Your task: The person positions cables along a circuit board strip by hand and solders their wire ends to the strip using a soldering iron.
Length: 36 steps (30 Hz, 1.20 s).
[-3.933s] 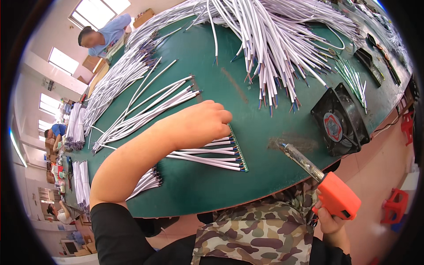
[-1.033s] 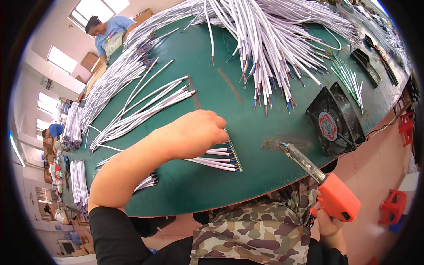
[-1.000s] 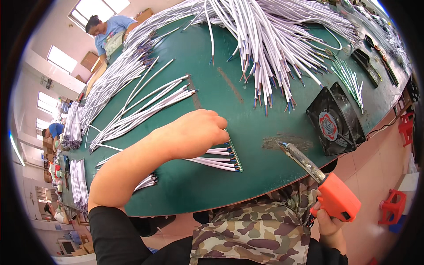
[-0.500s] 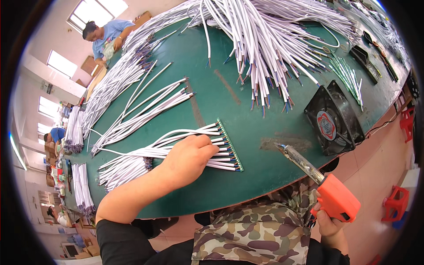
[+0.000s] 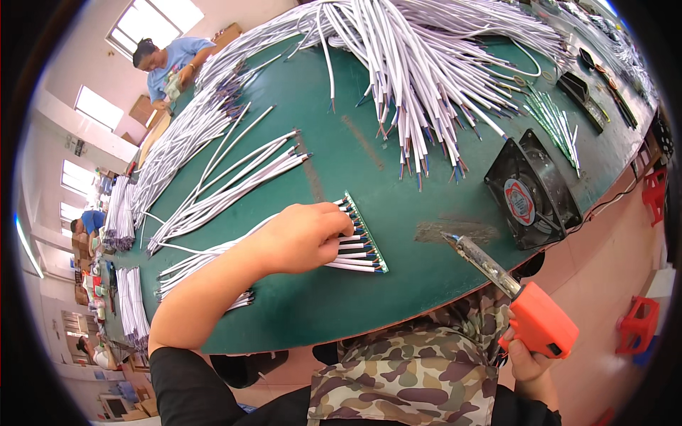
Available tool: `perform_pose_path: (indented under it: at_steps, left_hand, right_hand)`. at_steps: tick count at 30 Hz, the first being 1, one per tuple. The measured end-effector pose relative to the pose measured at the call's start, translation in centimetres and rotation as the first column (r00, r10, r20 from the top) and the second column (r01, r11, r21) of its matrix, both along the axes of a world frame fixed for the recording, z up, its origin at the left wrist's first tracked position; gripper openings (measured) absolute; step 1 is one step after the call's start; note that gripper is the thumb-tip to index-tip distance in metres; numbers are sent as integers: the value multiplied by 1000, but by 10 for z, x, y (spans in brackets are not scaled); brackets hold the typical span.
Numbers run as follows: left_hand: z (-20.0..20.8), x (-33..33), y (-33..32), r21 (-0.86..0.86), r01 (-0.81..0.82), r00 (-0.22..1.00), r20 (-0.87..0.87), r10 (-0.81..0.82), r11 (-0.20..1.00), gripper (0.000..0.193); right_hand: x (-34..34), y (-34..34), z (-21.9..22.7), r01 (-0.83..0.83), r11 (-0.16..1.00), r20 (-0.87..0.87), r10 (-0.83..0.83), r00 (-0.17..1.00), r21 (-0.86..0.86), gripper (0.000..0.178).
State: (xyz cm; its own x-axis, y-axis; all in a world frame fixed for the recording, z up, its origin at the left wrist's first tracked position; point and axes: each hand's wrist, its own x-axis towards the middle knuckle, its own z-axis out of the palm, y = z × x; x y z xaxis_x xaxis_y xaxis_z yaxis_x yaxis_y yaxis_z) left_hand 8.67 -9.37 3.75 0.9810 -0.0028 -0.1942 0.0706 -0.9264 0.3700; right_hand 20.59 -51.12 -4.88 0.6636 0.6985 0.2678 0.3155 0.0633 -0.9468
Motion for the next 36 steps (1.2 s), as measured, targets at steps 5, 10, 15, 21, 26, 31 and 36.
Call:
perform_pose_path:
  at_steps: [5, 10, 15, 21, 26, 31, 36]
  left_hand:
    - [-1, 8, 13, -330, -92, 991, -123, 54, 939, 15]
    - [7, 20, 16, -319, -111, 978, -204, 46, 941, 10]
    - [11, 29, 11, -71, 141, 988, -56, -145, 987, 6]
    - [8, 28, 6, 105, 249, 968, 0, -250, 963, 4]
    - [-11, -3, -11, 105, 14, 987, 160, -31, 994, 9]
    - [-27, -29, -19, 143, -10, 962, 273, -30, 990, 21]
    - [-12, -29, -24, 343, 89, 976, 158, -151, 935, 29]
  right_hand:
    - [0, -1, 0, -4, 1000, 28, 4, 1000, -17, 46]
    - [0, 2, -3, 3, 1000, -7, -3, 1000, 1, 45]
    - [0, 3, -4, -9, 1000, -16, 9, 1000, 7, 48]
    - [0, 1, -7, -22, 999, -38, 24, 999, 30, 49]
    - [2, 0, -5, -21, 999, 3, 21, 1000, 25, 45]
    - [4, 0, -6, -35, 999, 49, 34, 998, 25, 44]
    - [7, 2, -5, -72, 996, 55, 69, 996, 50, 45]
